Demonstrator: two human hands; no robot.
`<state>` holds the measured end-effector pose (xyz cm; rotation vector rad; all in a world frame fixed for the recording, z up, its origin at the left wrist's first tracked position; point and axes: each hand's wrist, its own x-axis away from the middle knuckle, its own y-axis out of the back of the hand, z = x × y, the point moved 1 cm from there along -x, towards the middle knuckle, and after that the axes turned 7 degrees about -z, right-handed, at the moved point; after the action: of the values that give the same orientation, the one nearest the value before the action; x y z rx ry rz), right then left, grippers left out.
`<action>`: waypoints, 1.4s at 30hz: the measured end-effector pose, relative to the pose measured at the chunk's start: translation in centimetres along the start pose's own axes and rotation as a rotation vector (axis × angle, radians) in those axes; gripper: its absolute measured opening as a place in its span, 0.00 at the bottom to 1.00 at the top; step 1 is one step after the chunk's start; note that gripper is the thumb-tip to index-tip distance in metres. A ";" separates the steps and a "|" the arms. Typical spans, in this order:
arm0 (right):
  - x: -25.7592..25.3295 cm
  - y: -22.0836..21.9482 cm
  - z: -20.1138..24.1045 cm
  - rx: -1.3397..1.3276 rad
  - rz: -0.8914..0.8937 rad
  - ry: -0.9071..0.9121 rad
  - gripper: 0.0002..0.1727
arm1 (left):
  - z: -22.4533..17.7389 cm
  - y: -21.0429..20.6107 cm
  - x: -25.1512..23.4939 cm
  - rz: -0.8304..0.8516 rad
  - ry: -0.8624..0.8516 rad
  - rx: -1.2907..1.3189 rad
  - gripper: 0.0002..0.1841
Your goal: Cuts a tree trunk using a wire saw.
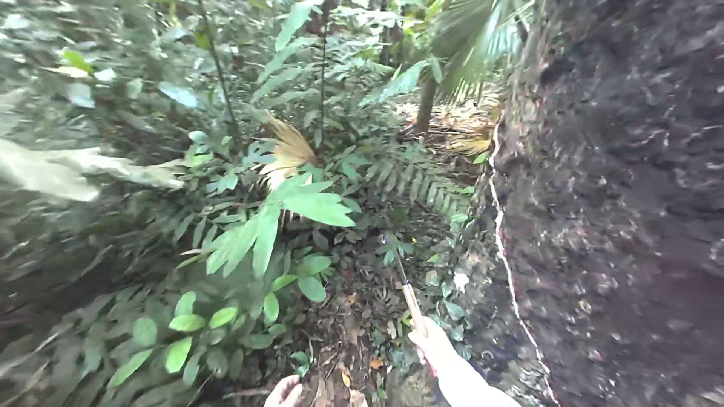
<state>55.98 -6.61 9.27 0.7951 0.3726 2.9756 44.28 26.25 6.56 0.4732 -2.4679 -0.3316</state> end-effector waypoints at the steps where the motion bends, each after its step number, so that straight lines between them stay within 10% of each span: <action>1: 0.0 0.2 1.7 -0.040 -0.050 0.035 0.25 | -1.9 -0.1 -1.4 0.043 -0.038 -0.027 0.21; 14: 1.6 -2.7 5.9 -0.376 -0.741 0.373 0.30 | -26.2 -10.6 -17.9 0.742 -0.940 -0.238 0.23; 24: 2.7 -5.3 14.2 -0.184 -0.968 0.545 0.45 | -40.2 -20.0 -9.4 0.981 -1.951 0.664 0.20; 31: -1.1 -2.7 19.5 -0.070 -1.042 0.819 0.37 | -46.6 -24.2 -5.7 1.072 -2.297 0.705 0.23; 42: -9.0 1.4 31.2 0.451 -1.515 0.629 0.19 | -58.1 -32.1 -8.6 1.112 -2.466 0.872 0.39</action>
<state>79.30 -2.01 31.44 -0.4086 1.0497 1.5649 93.90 -6.56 37.20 0.7614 1.0931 -0.4922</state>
